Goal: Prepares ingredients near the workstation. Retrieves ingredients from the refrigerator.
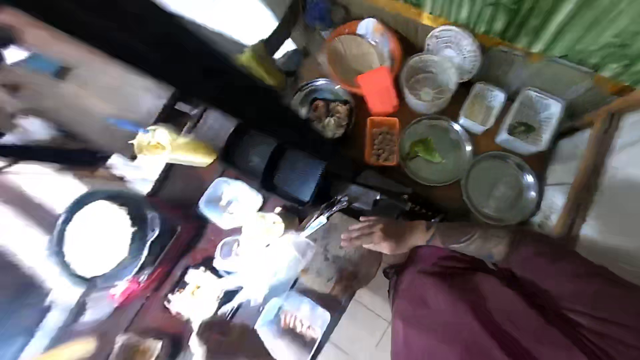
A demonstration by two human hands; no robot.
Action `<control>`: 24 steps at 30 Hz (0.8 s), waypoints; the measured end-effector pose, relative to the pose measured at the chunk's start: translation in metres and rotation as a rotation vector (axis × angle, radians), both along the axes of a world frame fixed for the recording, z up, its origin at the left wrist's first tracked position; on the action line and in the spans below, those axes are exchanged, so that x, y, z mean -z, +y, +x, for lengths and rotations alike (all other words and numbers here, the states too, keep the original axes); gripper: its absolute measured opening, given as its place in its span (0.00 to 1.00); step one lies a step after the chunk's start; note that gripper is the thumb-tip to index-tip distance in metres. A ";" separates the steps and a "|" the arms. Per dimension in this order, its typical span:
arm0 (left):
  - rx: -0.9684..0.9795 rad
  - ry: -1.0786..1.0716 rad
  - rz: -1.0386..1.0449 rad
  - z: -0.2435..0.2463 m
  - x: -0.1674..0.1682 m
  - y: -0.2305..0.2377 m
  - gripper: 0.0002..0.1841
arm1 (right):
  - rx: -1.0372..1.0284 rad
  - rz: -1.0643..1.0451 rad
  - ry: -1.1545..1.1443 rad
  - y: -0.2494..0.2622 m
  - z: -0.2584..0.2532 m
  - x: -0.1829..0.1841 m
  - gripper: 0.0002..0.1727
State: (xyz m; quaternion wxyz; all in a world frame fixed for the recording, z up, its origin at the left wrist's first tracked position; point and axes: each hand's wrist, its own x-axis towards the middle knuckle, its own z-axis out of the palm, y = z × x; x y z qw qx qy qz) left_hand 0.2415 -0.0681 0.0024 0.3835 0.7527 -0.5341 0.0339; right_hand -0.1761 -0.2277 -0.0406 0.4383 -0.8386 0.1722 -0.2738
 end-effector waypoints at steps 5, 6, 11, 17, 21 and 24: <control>-0.337 0.032 0.364 0.032 -0.013 0.017 0.15 | -0.134 0.263 -0.139 0.006 0.049 -0.017 0.22; -0.328 -0.012 0.395 0.046 -0.002 0.024 0.13 | -0.161 0.288 -0.124 0.010 0.058 -0.013 0.21; -0.518 0.170 0.267 0.057 0.014 0.054 0.18 | -0.317 0.369 -0.049 0.045 0.102 -0.005 0.24; -0.964 0.161 -0.109 -0.072 -0.040 0.239 0.13 | -0.631 0.476 -0.154 0.148 0.157 -0.021 0.23; -1.509 0.182 -0.365 -0.187 -0.025 0.471 0.16 | -0.917 0.542 -0.035 0.253 0.185 -0.014 0.21; -2.073 -0.011 -0.270 -0.303 -0.038 0.638 0.18 | -1.170 0.495 0.136 0.343 0.203 -0.004 0.23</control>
